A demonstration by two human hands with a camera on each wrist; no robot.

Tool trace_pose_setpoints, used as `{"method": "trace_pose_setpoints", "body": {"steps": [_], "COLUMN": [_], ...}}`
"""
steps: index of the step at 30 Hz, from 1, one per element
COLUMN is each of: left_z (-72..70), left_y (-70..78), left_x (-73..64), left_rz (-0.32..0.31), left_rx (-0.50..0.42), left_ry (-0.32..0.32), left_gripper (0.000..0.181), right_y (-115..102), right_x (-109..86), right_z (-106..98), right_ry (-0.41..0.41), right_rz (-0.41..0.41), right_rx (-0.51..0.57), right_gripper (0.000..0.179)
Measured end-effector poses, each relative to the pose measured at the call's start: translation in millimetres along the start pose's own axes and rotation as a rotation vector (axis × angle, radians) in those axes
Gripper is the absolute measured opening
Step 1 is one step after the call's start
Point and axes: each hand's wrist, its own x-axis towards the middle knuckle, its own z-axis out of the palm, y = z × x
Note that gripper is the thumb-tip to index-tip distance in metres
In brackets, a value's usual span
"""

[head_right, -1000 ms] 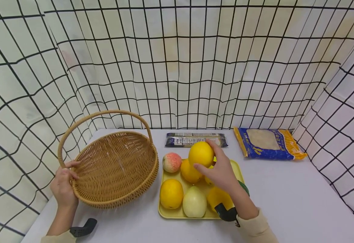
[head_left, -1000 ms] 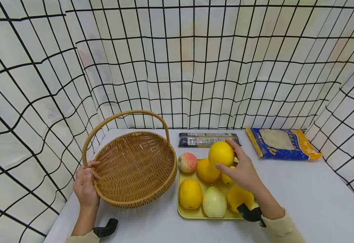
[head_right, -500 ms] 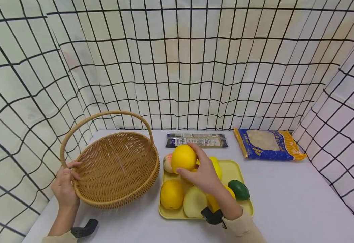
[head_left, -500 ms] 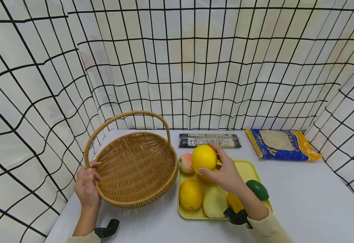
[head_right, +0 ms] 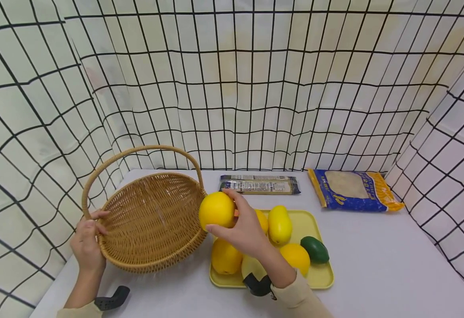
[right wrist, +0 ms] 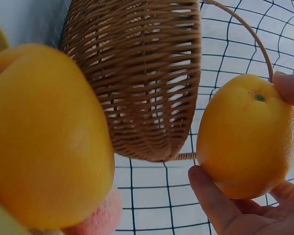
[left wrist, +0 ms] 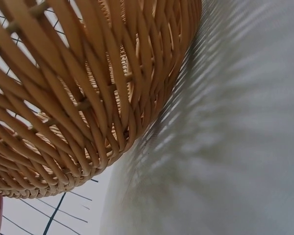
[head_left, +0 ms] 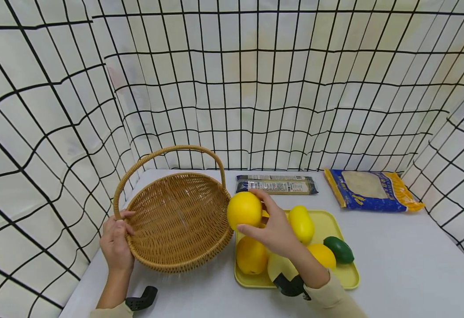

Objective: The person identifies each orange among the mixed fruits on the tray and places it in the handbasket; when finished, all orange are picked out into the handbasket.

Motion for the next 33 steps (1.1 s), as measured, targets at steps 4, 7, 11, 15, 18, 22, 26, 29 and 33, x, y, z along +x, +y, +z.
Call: {"method": "trace_pose_setpoints", "body": {"steps": [4,7,11,15,18,22,26,29,33], "left_z": [1.7,2.0,1.7,0.8,0.6,0.4,0.4,1.0,3.2], "left_y": [-0.9,-0.6,-0.1,-0.2,-0.1,0.5,1.1,2.6,8.9], "left_x": [0.0,0.2,0.7,0.9,0.7,0.6,0.5,0.6,1.7], "left_rz": [0.011,0.021,0.031,0.035,0.041,0.034,0.03,0.045,0.07], "left_rx": [0.005,-0.003,-0.007,0.025,0.044,0.054,0.057,0.052,0.04], "left_ry": [0.012,0.019,0.008,-0.012,-0.023,-0.028,-0.027,-0.027,-0.028], "left_gripper": [0.039,0.039,0.038,0.039,0.039,0.04,0.04,0.04,0.039], "right_y": [-3.7,-5.5,-6.0,-5.9,-6.1,-6.0,-2.8,0.7,4.9], "right_x": [1.4,2.7,5.2,7.4,8.8,11.7,13.5,14.4,15.8], "right_z": [9.2,16.4,25.2,32.0,35.8,42.0,49.9,55.8,61.0], "right_ry": [0.008,0.007,0.007,0.005,0.008,0.029,0.038,0.032,0.025], "right_rz": [0.001,-0.015,-0.046,-0.055,-0.045,-0.059,-0.06,-0.048,-0.088], "right_rx": [0.002,0.001,-0.004,0.001,0.014,-0.013,-0.035,-0.044,-0.113], "right_gripper": [0.079,0.08,0.081,0.082,0.083,0.082,0.083,0.085,0.086]}}
